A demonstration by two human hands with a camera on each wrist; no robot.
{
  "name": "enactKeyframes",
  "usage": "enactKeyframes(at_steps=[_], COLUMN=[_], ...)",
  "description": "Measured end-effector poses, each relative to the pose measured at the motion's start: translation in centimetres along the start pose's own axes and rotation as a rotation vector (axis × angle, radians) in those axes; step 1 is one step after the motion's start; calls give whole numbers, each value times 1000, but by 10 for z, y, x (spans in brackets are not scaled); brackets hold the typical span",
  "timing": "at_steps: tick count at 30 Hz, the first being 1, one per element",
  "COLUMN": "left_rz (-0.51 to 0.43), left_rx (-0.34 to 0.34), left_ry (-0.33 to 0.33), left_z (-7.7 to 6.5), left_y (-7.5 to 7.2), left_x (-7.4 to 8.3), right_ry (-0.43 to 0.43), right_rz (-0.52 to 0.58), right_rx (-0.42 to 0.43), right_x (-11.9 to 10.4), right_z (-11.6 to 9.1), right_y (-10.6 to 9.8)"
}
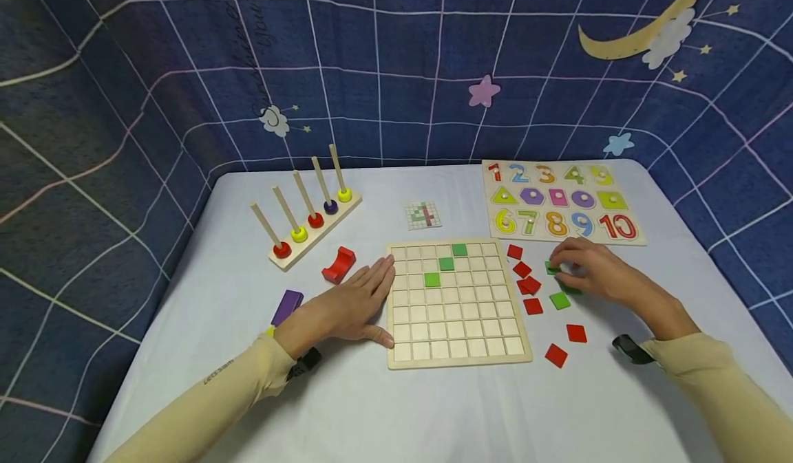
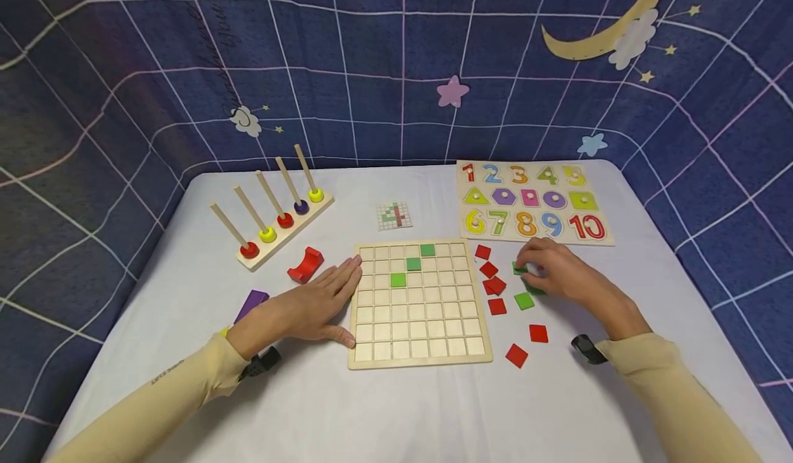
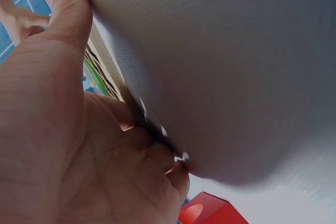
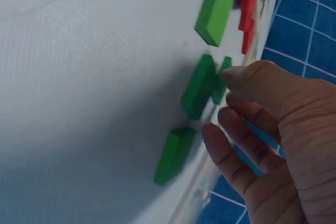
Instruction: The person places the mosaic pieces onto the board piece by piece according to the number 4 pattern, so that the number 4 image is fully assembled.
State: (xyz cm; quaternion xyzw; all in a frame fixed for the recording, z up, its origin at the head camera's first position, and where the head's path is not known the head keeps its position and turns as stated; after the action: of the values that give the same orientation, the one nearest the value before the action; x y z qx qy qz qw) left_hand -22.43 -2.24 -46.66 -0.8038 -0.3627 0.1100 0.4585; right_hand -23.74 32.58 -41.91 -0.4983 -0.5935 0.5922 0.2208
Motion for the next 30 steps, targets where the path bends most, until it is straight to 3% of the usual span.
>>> enactKeyframes(at_steps=[15, 20, 25, 30], left_rz=[14, 17, 13, 20], left_rx=[17, 19, 26, 31], left_ry=[11, 19, 6, 16], left_z=[-1, 3, 2, 0], left_y=[0, 0, 0, -1], left_x=[0, 2, 0, 0], right_ry=[65, 81, 32, -12], right_rz=[11, -2, -22, -4], right_rx=[-24, -13, 20, 17], right_x=[6, 14, 20, 25], right_z=[3, -13, -28, -38], right_y=[5, 0, -10, -8])
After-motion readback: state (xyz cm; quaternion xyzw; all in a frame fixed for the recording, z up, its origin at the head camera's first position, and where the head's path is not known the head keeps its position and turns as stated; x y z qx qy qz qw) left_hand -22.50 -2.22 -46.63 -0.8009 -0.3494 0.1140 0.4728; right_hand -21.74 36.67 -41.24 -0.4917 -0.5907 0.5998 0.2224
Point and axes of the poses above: each hand's wrist, its own z-axis towards the middle knuckle, its own y-axis out of the palm, x = y × z, the point moved 10 cm from there along z, towards the middle knuckle, and after that the axes turned 13 degrees about -x, right-handed, at the moved point
